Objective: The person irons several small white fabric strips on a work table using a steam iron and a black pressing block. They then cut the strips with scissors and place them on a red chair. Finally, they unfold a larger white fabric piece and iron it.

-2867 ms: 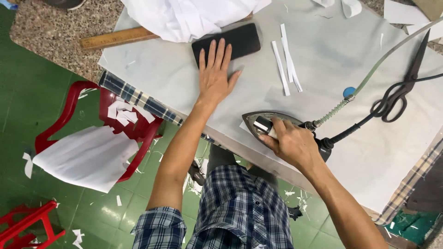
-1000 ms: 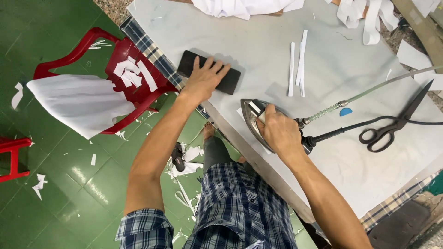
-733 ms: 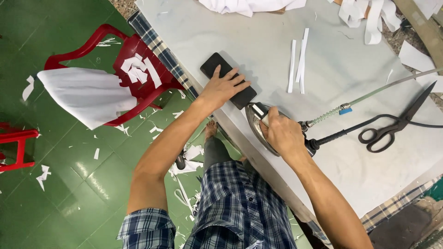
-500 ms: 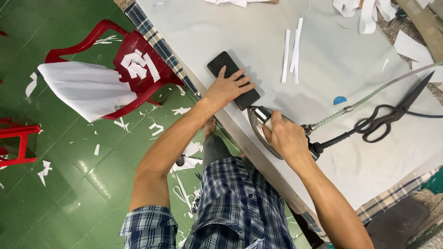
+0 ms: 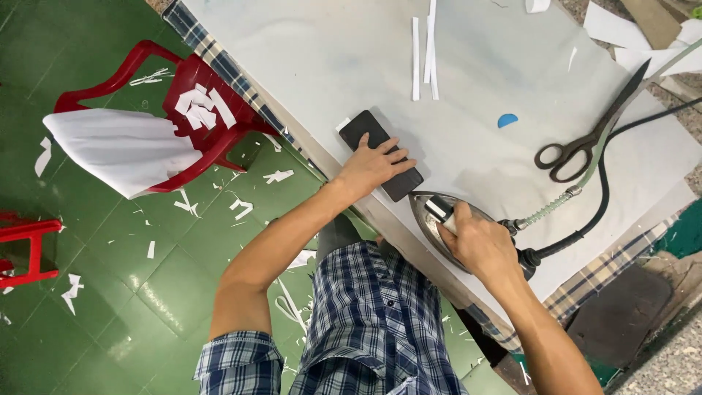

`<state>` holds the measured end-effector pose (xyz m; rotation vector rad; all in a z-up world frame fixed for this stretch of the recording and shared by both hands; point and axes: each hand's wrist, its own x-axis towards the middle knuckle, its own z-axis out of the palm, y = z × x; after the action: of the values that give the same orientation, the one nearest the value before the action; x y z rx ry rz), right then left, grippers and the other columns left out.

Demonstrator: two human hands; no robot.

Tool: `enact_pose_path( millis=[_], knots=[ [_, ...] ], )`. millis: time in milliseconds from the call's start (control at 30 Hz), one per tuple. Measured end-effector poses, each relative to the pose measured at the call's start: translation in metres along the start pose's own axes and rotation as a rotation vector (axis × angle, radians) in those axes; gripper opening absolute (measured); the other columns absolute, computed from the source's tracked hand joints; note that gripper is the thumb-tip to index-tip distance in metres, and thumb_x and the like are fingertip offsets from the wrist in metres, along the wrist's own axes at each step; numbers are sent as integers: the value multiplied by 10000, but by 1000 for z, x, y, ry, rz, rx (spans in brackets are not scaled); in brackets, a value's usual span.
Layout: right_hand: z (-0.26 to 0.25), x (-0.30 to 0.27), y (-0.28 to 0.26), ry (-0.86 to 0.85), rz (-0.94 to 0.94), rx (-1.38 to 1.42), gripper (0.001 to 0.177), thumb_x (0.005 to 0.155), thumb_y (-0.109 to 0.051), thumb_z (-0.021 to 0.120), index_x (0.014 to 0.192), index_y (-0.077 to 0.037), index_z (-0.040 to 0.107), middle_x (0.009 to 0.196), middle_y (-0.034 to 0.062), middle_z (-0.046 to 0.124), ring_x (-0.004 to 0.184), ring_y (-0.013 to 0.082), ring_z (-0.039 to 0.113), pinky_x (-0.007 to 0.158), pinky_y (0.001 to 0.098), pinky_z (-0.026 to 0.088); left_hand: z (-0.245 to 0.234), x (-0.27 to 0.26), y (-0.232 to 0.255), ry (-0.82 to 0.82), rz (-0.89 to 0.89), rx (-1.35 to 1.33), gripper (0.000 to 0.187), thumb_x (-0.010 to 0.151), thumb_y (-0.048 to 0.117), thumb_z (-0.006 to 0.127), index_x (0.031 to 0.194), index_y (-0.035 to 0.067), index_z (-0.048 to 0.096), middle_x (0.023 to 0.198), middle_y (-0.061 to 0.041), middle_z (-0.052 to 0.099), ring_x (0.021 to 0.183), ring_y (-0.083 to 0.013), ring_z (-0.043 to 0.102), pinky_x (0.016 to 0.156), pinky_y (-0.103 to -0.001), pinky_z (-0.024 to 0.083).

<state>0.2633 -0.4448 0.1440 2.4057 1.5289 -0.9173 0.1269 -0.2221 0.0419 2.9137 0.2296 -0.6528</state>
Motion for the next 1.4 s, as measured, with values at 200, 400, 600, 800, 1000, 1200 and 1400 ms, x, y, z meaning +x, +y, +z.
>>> enact_pose_path(
  millis=[200, 400, 600, 800, 1000, 1200, 1400],
  knots=[
    [2, -20, 15, -25, 92, -26, 503, 979, -512, 508, 1275, -105, 509, 944, 189, 767, 924, 391, 769, 826, 503, 591, -1, 0, 9, -13, 7, -28, 973, 759, -71, 799, 1568, 266, 377, 1621, -58, 403, 1523, -319, 281, 1111, -769, 262],
    [-1, -22, 15, -29, 108, -10, 503, 977, -487, 527, 1303, -104, 512, 988, 191, 770, 953, 392, 767, 841, 506, 590, -3, -1, 7, -4, 30, -39, 996, 744, -78, 805, 1572, 266, 372, 1622, -65, 404, 1524, -323, 280, 1104, -782, 253],
    [7, -19, 20, 8, 114, -9, 499, 963, -500, 541, 1291, -124, 522, 989, 158, 770, 934, 380, 774, 827, 492, 592, -12, -7, -9, 39, 40, -74, 931, 771, -105, 776, 1550, 259, 420, 1595, -74, 443, 1513, -317, 307, 1115, -765, 250],
    [1, -16, 16, 29, 185, 17, 490, 963, -514, 547, 1285, -145, 522, 983, 125, 767, 927, 358, 780, 836, 473, 598, -20, -16, -76, 57, -11, -105, 916, 776, -140, 752, 1545, 252, 444, 1597, -73, 445, 1511, -316, 311, 1125, -758, 229],
    [-9, -3, 11, 71, 306, 64, 491, 949, -499, 577, 1281, -141, 526, 967, 107, 784, 914, 350, 786, 826, 465, 608, -37, -29, -139, 54, -52, -129, 916, 800, -147, 732, 1560, 264, 428, 1582, -82, 459, 1505, -340, 318, 1124, -753, 238],
    [29, 16, 29, 278, 364, 27, 482, 990, -559, 551, 1059, -87, 485, 824, 123, 709, 684, 466, 672, 537, 521, 495, -56, -28, -193, 7, 12, -68, 1011, 755, -292, 560, 1591, 207, 286, 1626, -84, 312, 1520, -336, 221, 1062, -743, 318],
    [20, 31, 22, 346, 469, 73, 502, 1023, -544, 576, 1105, -53, 516, 784, 133, 708, 665, 451, 672, 523, 499, 480, -70, -3, -257, -113, -156, -115, 896, 883, 251, 731, 1611, 236, 208, 1683, -34, 205, 1555, -294, 107, 1118, -726, 238]
  ],
)
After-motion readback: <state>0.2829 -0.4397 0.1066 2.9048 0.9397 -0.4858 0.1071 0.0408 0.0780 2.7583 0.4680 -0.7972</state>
